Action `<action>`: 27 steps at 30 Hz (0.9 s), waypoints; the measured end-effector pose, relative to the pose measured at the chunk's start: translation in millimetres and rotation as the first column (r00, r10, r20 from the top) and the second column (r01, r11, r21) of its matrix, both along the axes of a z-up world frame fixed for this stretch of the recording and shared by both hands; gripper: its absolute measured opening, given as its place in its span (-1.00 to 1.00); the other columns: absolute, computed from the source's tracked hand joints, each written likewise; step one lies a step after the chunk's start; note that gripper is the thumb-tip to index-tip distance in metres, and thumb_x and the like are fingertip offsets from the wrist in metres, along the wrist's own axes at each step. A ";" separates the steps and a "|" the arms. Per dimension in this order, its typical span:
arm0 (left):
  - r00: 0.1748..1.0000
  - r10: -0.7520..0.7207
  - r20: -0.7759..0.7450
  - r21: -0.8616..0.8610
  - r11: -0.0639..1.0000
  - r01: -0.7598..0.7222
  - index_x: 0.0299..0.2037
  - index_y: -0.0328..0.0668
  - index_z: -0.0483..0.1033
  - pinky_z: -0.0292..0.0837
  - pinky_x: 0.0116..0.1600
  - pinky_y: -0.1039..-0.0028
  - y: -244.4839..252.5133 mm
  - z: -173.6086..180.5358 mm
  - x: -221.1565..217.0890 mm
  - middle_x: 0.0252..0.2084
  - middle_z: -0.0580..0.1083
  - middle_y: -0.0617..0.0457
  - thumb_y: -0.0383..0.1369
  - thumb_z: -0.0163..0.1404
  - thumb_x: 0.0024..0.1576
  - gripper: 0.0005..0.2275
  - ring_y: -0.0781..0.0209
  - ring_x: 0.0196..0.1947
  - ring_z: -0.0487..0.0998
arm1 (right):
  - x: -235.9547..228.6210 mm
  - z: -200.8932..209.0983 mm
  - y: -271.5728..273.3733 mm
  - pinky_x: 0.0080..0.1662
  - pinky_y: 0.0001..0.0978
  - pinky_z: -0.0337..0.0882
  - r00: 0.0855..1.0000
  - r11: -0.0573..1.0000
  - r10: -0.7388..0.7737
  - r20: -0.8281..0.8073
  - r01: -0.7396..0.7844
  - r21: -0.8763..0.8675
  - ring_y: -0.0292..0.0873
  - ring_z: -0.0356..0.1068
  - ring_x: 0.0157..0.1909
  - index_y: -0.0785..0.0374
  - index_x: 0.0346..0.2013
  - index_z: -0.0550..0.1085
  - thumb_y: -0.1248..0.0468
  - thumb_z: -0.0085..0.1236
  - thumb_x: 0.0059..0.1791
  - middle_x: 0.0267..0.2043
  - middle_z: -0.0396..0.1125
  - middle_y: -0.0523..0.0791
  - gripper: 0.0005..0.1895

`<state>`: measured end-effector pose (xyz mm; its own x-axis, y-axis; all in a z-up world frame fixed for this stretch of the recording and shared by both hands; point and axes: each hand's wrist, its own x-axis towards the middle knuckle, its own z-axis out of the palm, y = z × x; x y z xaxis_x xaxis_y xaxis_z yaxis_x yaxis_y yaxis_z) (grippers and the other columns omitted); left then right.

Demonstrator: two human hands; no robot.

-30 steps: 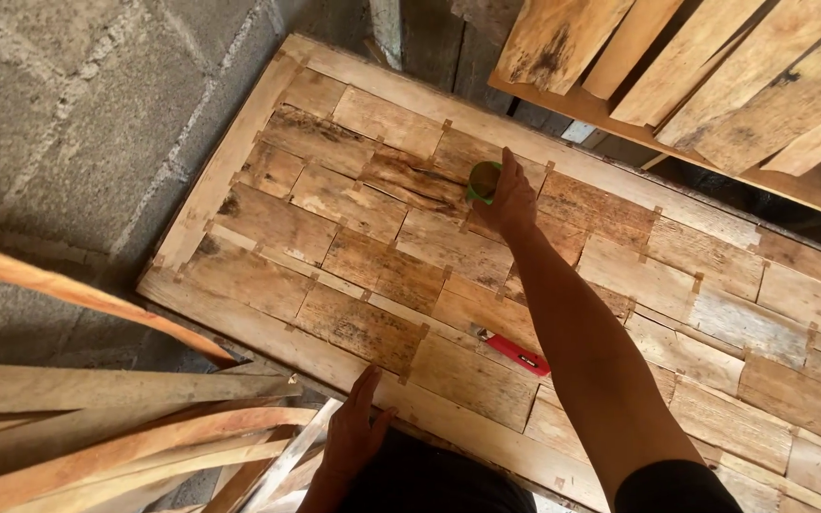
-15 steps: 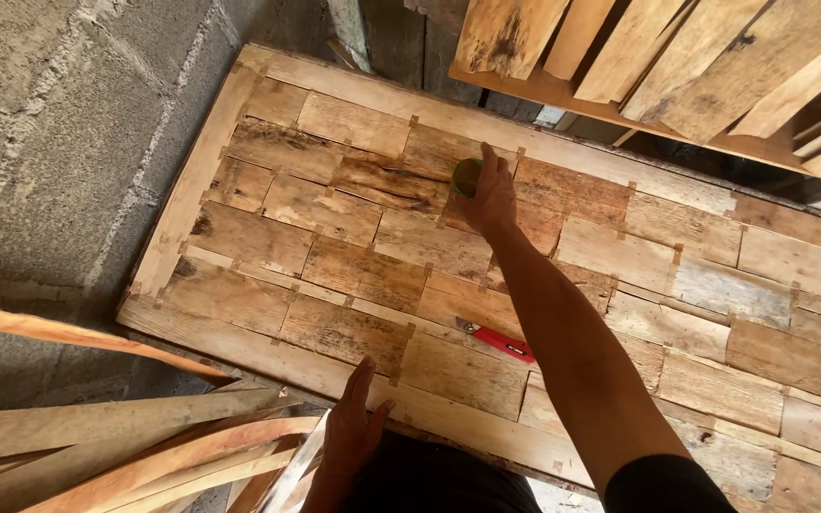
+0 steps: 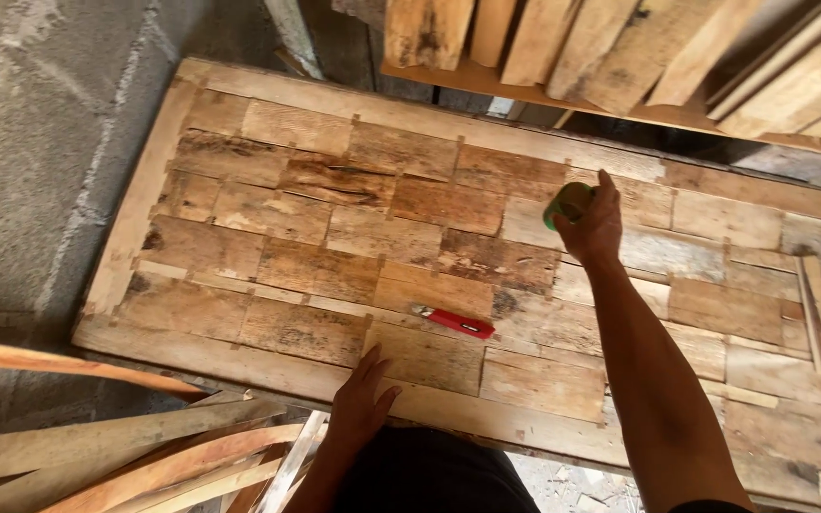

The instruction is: Apply tape to secure wood pieces on a wooden panel.

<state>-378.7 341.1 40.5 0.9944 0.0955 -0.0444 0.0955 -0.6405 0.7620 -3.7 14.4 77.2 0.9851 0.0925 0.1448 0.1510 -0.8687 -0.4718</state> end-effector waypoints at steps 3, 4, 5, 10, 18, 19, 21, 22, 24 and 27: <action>0.998 -0.005 -0.062 -0.030 1.000 0.003 0.14 -0.23 0.45 0.44 0.22 0.22 -14.1 8.1 2.8 0.45 0.25 -0.10 -0.25 0.15 0.12 -0.59 -0.14 0.31 0.42 | -2.8 -2.5 -58.6 0.25 -0.09 0.39 0.992 0.993 -0.118 -0.049 0.117 -0.026 0.15 0.31 0.25 0.31 0.52 -0.07 0.15 0.56 -0.20 0.30 0.16 0.18 0.21; 0.998 -0.013 -0.062 -0.031 0.999 0.011 0.14 -0.23 0.45 0.44 0.22 0.22 -18.0 9.8 3.1 0.45 0.25 -0.10 -0.25 0.15 0.12 -0.59 -0.14 0.31 0.42 | -4.5 -2.3 -75.4 0.25 -0.09 0.39 0.991 0.992 -0.126 -0.049 0.124 -0.027 0.15 0.31 0.25 0.31 0.52 -0.07 0.15 0.56 -0.20 0.30 0.16 0.18 0.21; 0.997 -0.012 -0.078 -0.036 0.999 0.010 0.15 -0.23 0.45 0.44 0.22 0.22 -21.9 11.4 3.2 0.45 0.25 -0.11 -0.25 0.14 0.12 -0.59 -0.14 0.30 0.42 | -6.5 -2.2 -92.2 0.26 -0.08 0.38 0.981 0.983 -0.180 -0.079 0.177 -0.045 0.16 0.30 0.27 0.29 0.53 -0.08 0.15 0.56 -0.20 0.30 0.17 0.17 0.22; 0.997 -0.018 -0.078 -0.008 1.000 0.018 0.14 -0.24 0.47 0.43 0.23 0.22 -39.9 7.2 -0.6 0.44 0.25 -0.14 -0.24 0.15 0.12 -0.59 -0.16 0.30 0.41 | -12.7 -10.0 -164.7 0.29 -0.06 0.36 0.941 0.951 -0.306 -0.146 0.296 -0.087 0.18 0.27 0.31 0.24 0.54 -0.10 0.15 0.55 -0.20 0.33 0.15 0.15 0.24; 0.999 -0.013 -0.047 0.069 0.997 0.016 0.12 -0.27 0.48 0.42 0.23 0.19 -69.6 5.3 -7.5 0.41 0.27 -0.17 -0.26 0.17 0.09 -0.59 -0.21 0.30 0.40 | -18.8 -24.5 -208.9 0.27 -0.02 0.38 0.926 0.943 -0.333 -0.180 0.329 -0.052 0.18 0.28 0.32 0.20 0.53 -0.09 0.16 0.55 -0.21 0.36 0.17 0.11 0.23; 0.999 -0.014 -0.049 0.073 0.997 0.017 0.12 -0.27 0.48 0.42 0.23 0.19 -73.4 5.9 -7.9 0.41 0.27 -0.17 -0.26 0.17 0.09 -0.59 -0.21 0.30 0.40 | -19.0 -25.8 -207.5 0.27 -0.02 0.38 0.925 0.943 -0.333 -0.183 0.330 -0.049 0.18 0.28 0.32 0.20 0.53 -0.09 0.16 0.55 -0.21 0.36 0.17 0.11 0.23; 0.996 -0.004 -0.093 0.075 0.997 0.011 0.11 -0.25 0.48 0.46 0.20 0.21 -80.3 5.6 -7.9 0.40 0.29 -0.13 -0.25 0.17 0.09 -0.59 -0.17 0.26 0.44 | -16.6 -28.4 -202.3 0.21 -0.04 0.43 0.935 0.954 -0.300 -0.188 0.298 -0.041 0.15 0.33 0.26 0.21 0.53 -0.09 0.17 0.57 -0.22 0.33 0.21 0.11 0.24; 0.996 -0.002 -0.094 0.077 0.997 0.010 0.11 -0.25 0.48 0.46 0.20 0.21 -83.6 4.1 -9.0 0.40 0.29 -0.13 -0.25 0.17 0.09 -0.59 -0.17 0.26 0.44 | -16.4 -30.5 -197.8 0.21 -0.04 0.43 0.935 0.954 -0.298 -0.190 0.297 -0.038 0.15 0.33 0.26 0.21 0.53 -0.09 0.17 0.57 -0.22 0.33 0.21 0.11 0.24; 0.997 -0.022 -0.074 0.077 0.997 0.027 0.09 -0.25 0.48 0.48 0.18 0.21 -89.2 0.8 -9.8 0.39 0.32 -0.12 -0.26 0.17 0.08 -0.60 -0.16 0.25 0.46 | -14.2 -34.5 -187.4 0.13 -0.11 0.50 0.958 0.972 -0.230 -0.173 0.235 0.009 0.12 0.39 0.20 0.23 0.52 -0.09 0.18 0.57 -0.23 0.29 0.26 0.11 0.24; 0.993 -0.030 -0.112 0.067 0.997 0.038 0.11 -0.26 0.48 0.47 0.18 0.21 -96.9 1.2 -10.1 0.39 0.30 -0.13 -0.26 0.18 0.08 -0.59 -0.19 0.24 0.45 | -10.9 -40.8 -162.2 0.07 -0.19 0.56 0.981 0.985 -0.141 -0.135 0.153 0.081 0.08 0.44 0.17 0.24 0.53 -0.05 0.20 0.56 -0.19 0.26 0.30 0.10 0.20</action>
